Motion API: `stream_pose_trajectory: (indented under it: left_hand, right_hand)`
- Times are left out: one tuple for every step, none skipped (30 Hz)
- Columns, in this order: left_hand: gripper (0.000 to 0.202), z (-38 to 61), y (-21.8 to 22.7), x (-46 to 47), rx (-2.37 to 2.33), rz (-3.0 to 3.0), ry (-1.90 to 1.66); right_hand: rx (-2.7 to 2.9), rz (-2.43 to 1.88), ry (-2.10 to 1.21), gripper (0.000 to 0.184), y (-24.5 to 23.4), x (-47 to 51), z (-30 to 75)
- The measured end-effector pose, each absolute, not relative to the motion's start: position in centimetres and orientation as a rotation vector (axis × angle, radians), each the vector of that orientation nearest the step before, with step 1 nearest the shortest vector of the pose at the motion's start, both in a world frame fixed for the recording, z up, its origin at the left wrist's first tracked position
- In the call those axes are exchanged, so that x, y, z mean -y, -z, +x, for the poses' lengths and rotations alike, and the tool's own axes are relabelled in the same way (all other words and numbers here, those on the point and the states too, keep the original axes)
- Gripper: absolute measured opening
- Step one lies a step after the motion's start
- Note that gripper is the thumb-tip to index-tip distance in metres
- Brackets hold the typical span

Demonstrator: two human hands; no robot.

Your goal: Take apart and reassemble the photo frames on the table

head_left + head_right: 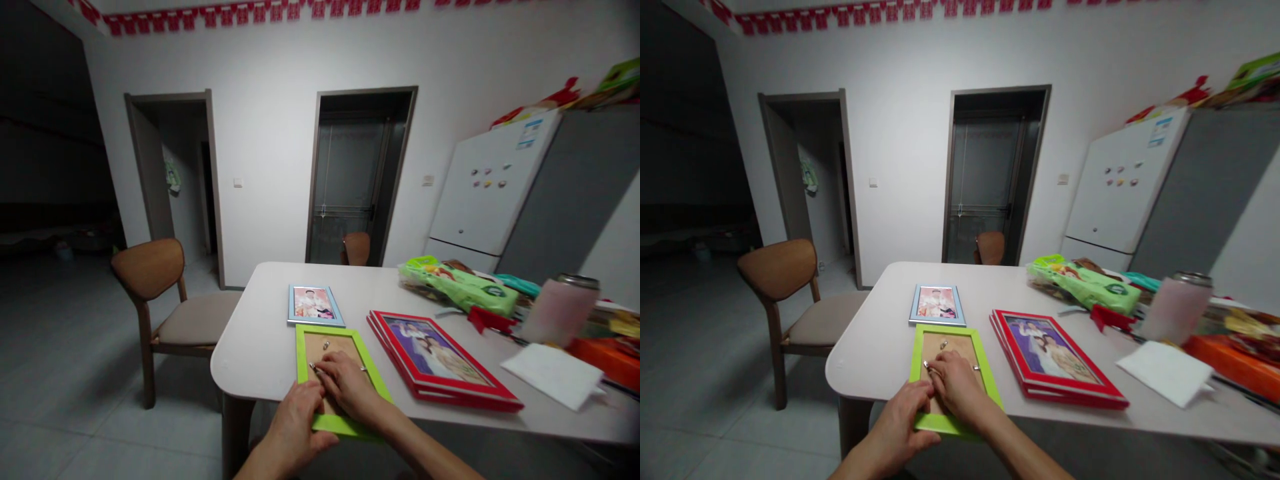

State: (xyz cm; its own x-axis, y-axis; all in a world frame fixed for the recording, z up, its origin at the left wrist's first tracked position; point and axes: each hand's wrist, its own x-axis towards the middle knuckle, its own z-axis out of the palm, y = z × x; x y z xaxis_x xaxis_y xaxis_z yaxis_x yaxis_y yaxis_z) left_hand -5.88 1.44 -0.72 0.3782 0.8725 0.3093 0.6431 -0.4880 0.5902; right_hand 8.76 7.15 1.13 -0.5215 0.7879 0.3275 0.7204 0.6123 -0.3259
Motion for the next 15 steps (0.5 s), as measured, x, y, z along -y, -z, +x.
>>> stream_pose_trajectory:
  left_hand:
    - [0.032, -5.9, 0.8, -1.4, -1.311, 2.272, -0.862]
    - [0.033, -5.9, 0.8, -1.4, -1.304, 2.273, -0.874]
    - [0.033, -5.9, 0.9, -1.4, -1.299, 2.274, -0.882]
    - [0.035, -6.0, 0.9, -1.5, -1.296, 2.274, -0.886]
    - [0.036, -6.0, 1.0, -1.4, -1.294, 2.272, -0.889]
    - [0.037, -6.0, 1.0, -1.4, -1.290, 2.272, -0.892]
    - [0.038, -6.1, 1.1, -1.4, -1.288, 2.270, -0.893]
    - [0.040, -6.1, 1.1, -1.4, -1.288, 2.266, -0.897]
    - [0.041, -6.1, 1.1, -1.4, -1.287, 2.263, -0.901]
    - [0.042, -6.1, 1.1, -1.4, -1.285, 2.259, -0.908]
    - [0.043, -6.2, 1.2, -1.4, -1.281, 2.258, -0.915]
    - [0.043, -6.2, 1.2, -1.5, -1.273, 2.257, -0.920]
    - [0.043, -6.2, 1.2, -1.5, -1.264, 2.255, -0.923]
    - [0.043, -6.3, 1.2, -1.5, -1.256, 2.252, -0.924]
    - [0.043, -6.3, 1.2, -1.6, -1.253, 2.247, -0.922]
  right_hand:
    - [2.413, -1.217, -0.170, 0.029, -1.0, -7.6, 8.3]
    - [2.436, -1.227, -0.139, 0.029, -1.0, -7.9, 7.9]
    - [2.461, -1.223, -0.114, 0.029, -0.9, -8.2, 7.7]
    - [2.492, -1.208, -0.093, 0.028, -0.9, -8.3, 7.6]
    - [2.524, -1.187, -0.075, 0.026, -0.9, -8.4, 7.6]
    - [2.558, -1.161, -0.060, 0.023, -0.9, -8.4, 7.7]
    - [2.590, -1.138, -0.047, 0.020, -1.0, -8.4, 7.7]
    - [2.615, -1.115, -0.037, 0.017, -1.0, -8.3, 7.8]
    - [2.632, -1.098, -0.031, 0.016, -1.0, -8.3, 7.9]
    - [2.638, -1.085, -0.030, 0.017, -1.0, -8.2, 7.9]
    - [2.637, -1.071, -0.037, 0.018, -0.9, -8.2, 8.0]
    - [2.634, -1.053, -0.054, 0.019, -0.9, -8.2, 8.1]
    - [2.623, -1.037, -0.081, 0.021, -0.9, -8.3, 8.3]
    - [2.597, -1.029, -0.116, 0.022, -0.9, -8.5, 8.5]
    - [2.545, -1.042, -0.150, 0.022, -0.8, -8.8, 8.7]
